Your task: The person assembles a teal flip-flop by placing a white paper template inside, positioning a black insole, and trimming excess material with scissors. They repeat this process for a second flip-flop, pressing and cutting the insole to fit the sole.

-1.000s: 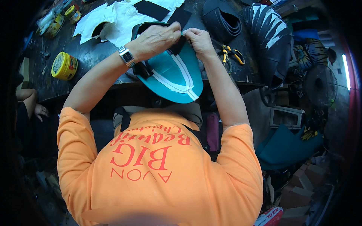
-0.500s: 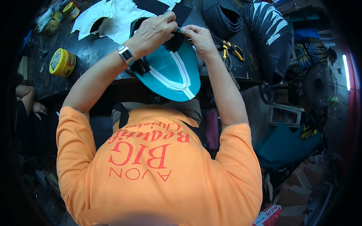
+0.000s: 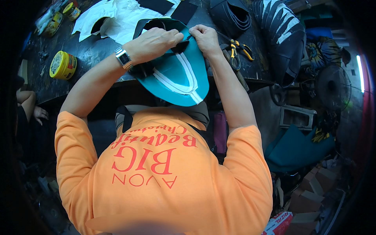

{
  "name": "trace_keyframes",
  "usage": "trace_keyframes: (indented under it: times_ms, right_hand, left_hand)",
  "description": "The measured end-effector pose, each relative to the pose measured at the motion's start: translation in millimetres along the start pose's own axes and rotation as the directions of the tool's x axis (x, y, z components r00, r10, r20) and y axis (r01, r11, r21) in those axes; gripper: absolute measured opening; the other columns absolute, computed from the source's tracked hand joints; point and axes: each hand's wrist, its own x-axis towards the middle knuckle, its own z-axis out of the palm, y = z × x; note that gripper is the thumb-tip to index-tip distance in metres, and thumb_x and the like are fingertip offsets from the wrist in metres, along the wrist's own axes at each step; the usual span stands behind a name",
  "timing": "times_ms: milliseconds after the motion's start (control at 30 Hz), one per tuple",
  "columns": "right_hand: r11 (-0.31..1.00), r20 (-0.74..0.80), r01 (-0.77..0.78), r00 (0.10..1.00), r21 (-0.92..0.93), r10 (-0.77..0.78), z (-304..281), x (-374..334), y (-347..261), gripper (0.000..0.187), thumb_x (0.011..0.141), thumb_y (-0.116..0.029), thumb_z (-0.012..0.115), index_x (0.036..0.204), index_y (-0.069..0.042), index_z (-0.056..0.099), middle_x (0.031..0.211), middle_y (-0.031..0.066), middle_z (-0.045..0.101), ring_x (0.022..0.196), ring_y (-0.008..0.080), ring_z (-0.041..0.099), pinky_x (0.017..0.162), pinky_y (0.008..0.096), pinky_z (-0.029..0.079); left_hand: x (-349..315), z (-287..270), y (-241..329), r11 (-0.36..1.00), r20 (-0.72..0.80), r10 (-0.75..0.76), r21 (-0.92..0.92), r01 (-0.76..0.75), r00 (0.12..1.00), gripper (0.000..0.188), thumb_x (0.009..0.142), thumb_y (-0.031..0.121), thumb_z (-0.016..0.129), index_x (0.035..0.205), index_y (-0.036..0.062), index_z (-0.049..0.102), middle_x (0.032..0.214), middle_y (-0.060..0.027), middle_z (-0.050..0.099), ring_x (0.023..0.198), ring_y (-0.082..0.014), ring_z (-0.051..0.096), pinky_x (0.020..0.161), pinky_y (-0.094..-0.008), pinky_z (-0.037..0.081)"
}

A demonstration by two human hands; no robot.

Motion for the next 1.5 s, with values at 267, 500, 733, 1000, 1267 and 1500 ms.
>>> trace_keyframes:
  times_ms: [267, 500, 733, 1000, 1267, 1500]
  right_hand:
    - [0.989, 0.04, 0.087, 0.996, -0.122, -0.083, -0.1, -26.7, -8.1, 0.022, 0.096, -0.022, 0.07, 0.102, -0.002, 0.076, 0.083, 0.0013, 0.07, 0.074, 0.0082, 0.06, 0.069, 0.025, 0.05]
    - [0.965, 0.105, 0.117, 0.99, -0.235, -0.095, -9.6, -23.3, -5.0, 0.022, 0.096, -0.021, 0.07, 0.103, -0.002, 0.076, 0.08, 0.0042, 0.07, 0.069, 0.0084, 0.06, 0.065, 0.026, 0.05]
    - [0.918, 0.234, 0.306, 0.94, -0.254, -0.248, -4.0, -21.3, -1.1, 0.022, 0.097, -0.022, 0.068, 0.102, -0.002, 0.075, 0.079, 0.0052, 0.069, 0.07, 0.0114, 0.06, 0.067, 0.0287, 0.052]
    - [0.902, 0.218, 0.315, 0.941, -0.294, -0.258, -5.3, -20.2, 6.3, 0.02, 0.097, -0.02, 0.067, 0.102, -0.003, 0.075, 0.079, 0.0066, 0.069, 0.071, 0.0122, 0.061, 0.068, 0.0299, 0.051]
    - [0.869, 0.151, 0.312, 0.95, -0.384, -0.274, -2.0, -13.1, 8.0, 0.024, 0.095, -0.025, 0.07, 0.101, -0.002, 0.075, 0.078, 0.0123, 0.07, 0.065, 0.0178, 0.063, 0.064, 0.0334, 0.051]
    - [0.862, 0.082, 0.317, 0.947, -0.395, -0.311, -3.7, -28.8, -7.2, 0.026, 0.095, -0.026, 0.072, 0.1, -0.001, 0.075, 0.079, 0.0097, 0.071, 0.065, 0.0147, 0.062, 0.063, 0.0301, 0.051]
  left_hand:
    - [3.2, 13.0, 0.4, 0.983, -0.053, -0.103, -0.159, 0.094, 0.993, 0.02, 0.093, 0.013, 0.069, 0.111, 0.0063, 0.064, 0.105, -0.0112, 0.068, 0.095, -0.0274, 0.07, 0.08, -0.0401, 0.057]
    - [13.0, 1.7, 6.4, 0.99, 0.076, -0.112, -0.074, 0.118, 0.991, 0.009, 0.095, 0.015, 0.067, 0.1, 0.0092, 0.072, 0.105, -0.0075, 0.068, 0.089, -0.0245, 0.07, 0.076, -0.033, 0.056]
    - [9.2, -8.3, 3.8, 0.946, 0.166, -0.16, -0.257, 0.199, 0.973, 0.01, 0.094, 0.005, 0.066, 0.103, 0.0008, 0.069, 0.112, -0.014, 0.07, 0.1, -0.03, 0.071, 0.086, -0.0373, 0.058]
    - [12.0, 15.3, 3.8, 0.955, 0.04, -0.199, -0.215, 0.203, 0.979, 0.02, 0.089, 0.005, 0.071, 0.109, 0.0041, 0.075, 0.111, -0.0151, 0.069, 0.104, -0.0303, 0.07, 0.092, -0.0378, 0.056]
    - [4.9, 4.1, -3.3, 0.958, 0.105, -0.113, -0.252, 0.136, 0.988, 0.01, 0.09, 0.01, 0.071, 0.098, 0.0061, 0.076, 0.101, -0.0128, 0.062, 0.099, -0.0294, 0.065, 0.088, -0.039, 0.053]
    - [2.0, 7.3, -0.7, 0.938, 0.13, -0.123, -0.309, 0.158, 0.984, 0.011, 0.089, 0.008, 0.071, 0.099, 0.0049, 0.068, 0.103, -0.0143, 0.065, 0.101, -0.0326, 0.066, 0.087, -0.0419, 0.053]
